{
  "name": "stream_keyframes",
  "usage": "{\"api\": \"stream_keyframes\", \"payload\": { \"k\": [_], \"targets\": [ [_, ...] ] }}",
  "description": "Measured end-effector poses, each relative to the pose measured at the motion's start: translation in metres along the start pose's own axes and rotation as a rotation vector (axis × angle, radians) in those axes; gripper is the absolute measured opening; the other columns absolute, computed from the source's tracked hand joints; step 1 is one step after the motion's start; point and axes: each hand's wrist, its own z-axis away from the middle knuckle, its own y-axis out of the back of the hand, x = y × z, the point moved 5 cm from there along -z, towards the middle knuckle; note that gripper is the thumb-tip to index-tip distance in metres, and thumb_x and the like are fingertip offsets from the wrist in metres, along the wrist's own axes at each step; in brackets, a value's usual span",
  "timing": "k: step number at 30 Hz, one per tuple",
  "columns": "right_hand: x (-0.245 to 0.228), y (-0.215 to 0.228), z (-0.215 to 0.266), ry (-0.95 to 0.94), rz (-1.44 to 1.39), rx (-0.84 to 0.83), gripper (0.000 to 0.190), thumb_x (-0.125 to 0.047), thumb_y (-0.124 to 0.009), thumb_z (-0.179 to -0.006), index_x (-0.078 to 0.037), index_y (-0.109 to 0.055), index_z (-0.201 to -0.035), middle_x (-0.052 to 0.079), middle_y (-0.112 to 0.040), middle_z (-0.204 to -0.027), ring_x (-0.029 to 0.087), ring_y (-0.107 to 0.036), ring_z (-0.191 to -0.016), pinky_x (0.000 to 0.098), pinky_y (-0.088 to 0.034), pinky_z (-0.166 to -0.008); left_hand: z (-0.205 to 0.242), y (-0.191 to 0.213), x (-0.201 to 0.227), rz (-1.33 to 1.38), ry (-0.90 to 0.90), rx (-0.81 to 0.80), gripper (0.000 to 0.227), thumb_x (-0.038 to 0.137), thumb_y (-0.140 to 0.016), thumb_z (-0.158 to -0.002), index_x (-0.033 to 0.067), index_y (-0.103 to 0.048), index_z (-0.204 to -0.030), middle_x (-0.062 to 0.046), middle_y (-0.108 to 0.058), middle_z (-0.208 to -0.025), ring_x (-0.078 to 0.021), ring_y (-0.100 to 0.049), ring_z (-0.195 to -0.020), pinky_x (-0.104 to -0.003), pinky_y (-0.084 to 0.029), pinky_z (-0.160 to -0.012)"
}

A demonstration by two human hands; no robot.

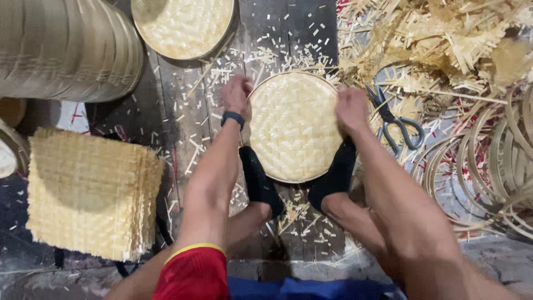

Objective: The person fits a woven bamboo mat into a circular frame, presses it down with a wooden template, and trims the excess material with scissors before fitting a hoop around the edge.

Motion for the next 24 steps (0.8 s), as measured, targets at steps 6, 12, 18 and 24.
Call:
{"api": "stream_keyframes", "payload": {
  "k": [6,12,18,24],
  "targets": [
    [0.042,0.153,0.004,0.149,0.398,0.033,0.052,-0.041,-0.047,-0.118,-0.002,-0.078,-0.105,0.029,-0.071,-0.094,0.046,-0.067,-0.089,0.0548,-0.052,-0.088,0.036,0.011,-0.032,-0.304,0.262,-0.222,0.075,0.063,-0.034,-0.099,0.0001,-0.073,-0.114,-0.031,-0.067,-0.115,-0.0509,-0.060,-0.112,-0.054,-0.045,-0.097],
    [0.008,0.295,0.067,0.168,0.734,-0.076,0.046,-0.040,-0.057,-0.109,0.002,-0.076,-0.109,0.025,-0.073,-0.092,0.042,-0.071,-0.084,0.0528,-0.056,-0.083,0.020,-0.012,-0.057,-0.342,0.376,-0.290,0.090,0.071,-0.025,-0.100,-0.0046,-0.071,-0.118,-0.035,-0.066,-0.122,-0.0492,-0.058,-0.125,-0.051,-0.043,-0.108],
    [0.051,0.342,0.168,0.023,0.746,-0.084,0.045,-0.042,-0.061,-0.109,-0.001,-0.079,-0.107,0.021,-0.075,-0.079,0.032,-0.074,-0.072,0.0428,-0.059,-0.073,0.029,-0.001,-0.051,-0.136,0.286,-0.207,0.085,0.070,-0.033,-0.099,-0.0049,-0.065,-0.125,-0.035,-0.061,-0.125,-0.0499,-0.054,-0.125,-0.051,-0.041,-0.106],
    [0.109,0.337,0.292,-0.085,0.371,-0.129,0.043,-0.041,-0.060,-0.104,-0.002,-0.074,-0.117,0.017,-0.075,-0.086,0.027,-0.073,-0.073,0.0439,-0.058,-0.073,0.077,0.093,-0.039,-0.187,0.397,0.020,0.070,0.061,-0.046,-0.099,-0.0011,-0.072,-0.115,-0.029,-0.069,-0.114,-0.0460,-0.063,-0.112,-0.051,-0.048,-0.097]
  ]
}}
